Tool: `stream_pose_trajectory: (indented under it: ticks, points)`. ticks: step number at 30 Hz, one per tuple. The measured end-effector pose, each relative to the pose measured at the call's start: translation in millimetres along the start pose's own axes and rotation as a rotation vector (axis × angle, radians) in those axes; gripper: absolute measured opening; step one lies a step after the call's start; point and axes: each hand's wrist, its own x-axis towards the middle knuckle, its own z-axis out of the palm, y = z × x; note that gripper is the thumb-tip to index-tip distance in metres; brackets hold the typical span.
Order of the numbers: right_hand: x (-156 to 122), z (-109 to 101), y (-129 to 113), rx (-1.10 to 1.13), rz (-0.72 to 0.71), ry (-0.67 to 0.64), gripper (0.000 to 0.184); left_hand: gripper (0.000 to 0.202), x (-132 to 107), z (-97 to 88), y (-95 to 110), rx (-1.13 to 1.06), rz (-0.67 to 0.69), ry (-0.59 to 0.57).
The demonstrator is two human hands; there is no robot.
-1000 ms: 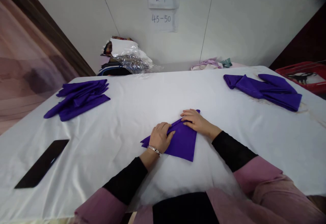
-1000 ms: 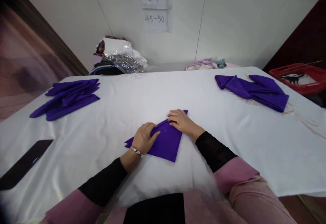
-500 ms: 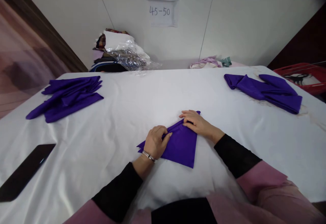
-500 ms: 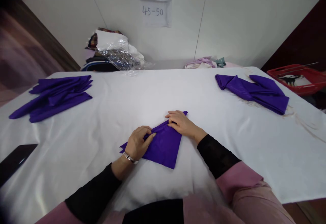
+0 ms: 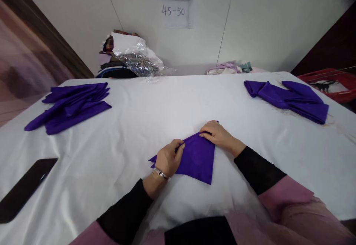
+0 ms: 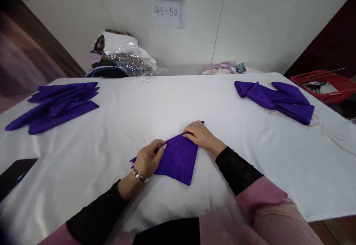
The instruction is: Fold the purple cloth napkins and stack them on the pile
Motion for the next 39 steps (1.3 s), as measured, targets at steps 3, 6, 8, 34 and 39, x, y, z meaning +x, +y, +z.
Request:
stream_pose_trajectory:
  ticks: [3, 6, 8, 34, 39]
  points:
    - [-0.5, -1.3, 2.8, -0.022, 0.016, -0.045, 0.018, 0.023, -0.3, -1.3, 0.0, 0.1, 0.003, -0.044]
    - [-0.6, 2.0, 5.9, -0.055, 0.07, -0.06, 0.018, 0.023, 3.7, -1.0, -4.5, 0.229, 0.004, -0.057]
    - [-0.4, 6.0, 7.4, -0.067, 0.117, -0.041, 0.016, 0.021, 7.3, -0.5, -8.1, 0.266, 0.017, -0.045]
    - [-2.7, 26.2, -46.6, 0.066, -0.199, -0.061, 0.04, 0.008, 14.7, -3.4, -16.1, 0.298, -0.032, -0.098]
    - [-7.8, 35.8, -62.3, 0.086, -0.119, -0.346, 0.079, 0.009, 17.1, -5.5, -17.6, 0.295, -0.079, -0.123]
